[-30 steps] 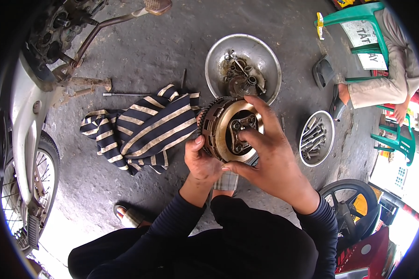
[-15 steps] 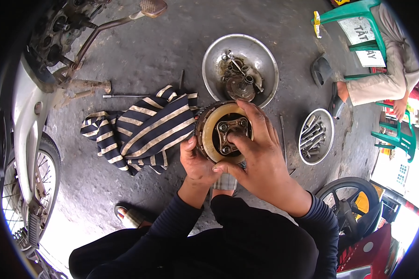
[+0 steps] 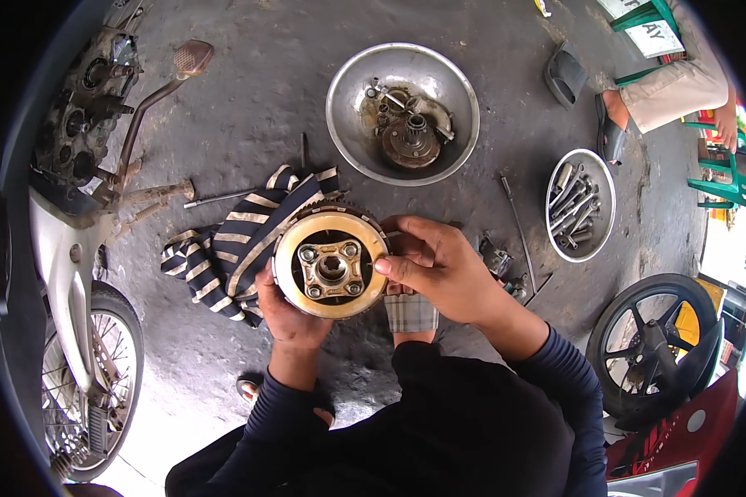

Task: Assembling and installing motorcycle clutch components into the engine case.

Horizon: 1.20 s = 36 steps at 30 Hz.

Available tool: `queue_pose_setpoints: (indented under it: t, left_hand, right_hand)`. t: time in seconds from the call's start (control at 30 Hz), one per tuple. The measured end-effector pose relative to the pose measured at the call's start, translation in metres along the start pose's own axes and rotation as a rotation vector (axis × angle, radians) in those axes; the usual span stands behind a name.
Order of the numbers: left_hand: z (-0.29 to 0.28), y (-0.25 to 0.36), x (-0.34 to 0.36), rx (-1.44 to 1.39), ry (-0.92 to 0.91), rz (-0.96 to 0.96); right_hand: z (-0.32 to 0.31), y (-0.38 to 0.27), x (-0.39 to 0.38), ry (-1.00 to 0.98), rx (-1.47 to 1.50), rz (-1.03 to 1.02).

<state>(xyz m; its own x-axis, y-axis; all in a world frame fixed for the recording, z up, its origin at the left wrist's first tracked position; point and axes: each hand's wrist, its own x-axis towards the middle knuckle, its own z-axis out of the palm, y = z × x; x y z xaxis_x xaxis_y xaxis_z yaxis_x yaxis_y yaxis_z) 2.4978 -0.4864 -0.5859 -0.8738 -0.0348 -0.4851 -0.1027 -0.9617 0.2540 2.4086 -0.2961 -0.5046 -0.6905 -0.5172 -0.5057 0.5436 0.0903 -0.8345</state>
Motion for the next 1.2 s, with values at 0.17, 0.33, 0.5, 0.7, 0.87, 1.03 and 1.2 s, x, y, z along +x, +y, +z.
queue_pose_setpoints:
  t: [0.17,0.33,0.5,0.7,0.87,1.03,1.2]
  left_hand:
    - [-0.002,0.013,-0.004,0.266,-0.044,0.105]
    - [-0.003,0.016,0.003,0.339,0.034,0.115]
    - [-0.019,0.008,0.01,0.282,0.041,0.141]
    - [-0.012,0.016,0.021,0.558,0.137,0.037]
    - [-0.018,0.02,0.02,0.668,0.117,-0.07]
    - [-0.024,0.012,0.017,0.658,0.068,-0.012]
    - [-0.053,-0.004,0.007,0.43,0.162,-0.034]
  right_hand:
    - [-0.003,0.03,0.02,0.012,0.034,0.036]
    - [-0.009,0.044,0.038,-0.055,0.071,0.116]
    - [-0.009,0.056,0.051,-0.029,0.123,0.067]
    - [-0.018,0.075,0.054,0.007,0.104,0.013]
    - [-0.013,0.075,0.044,0.024,0.095,0.057]
    - [-0.014,0.071,0.038,0.008,-0.067,-0.053]
    - [-0.046,0.055,0.042,-0.163,-0.276,-0.084]
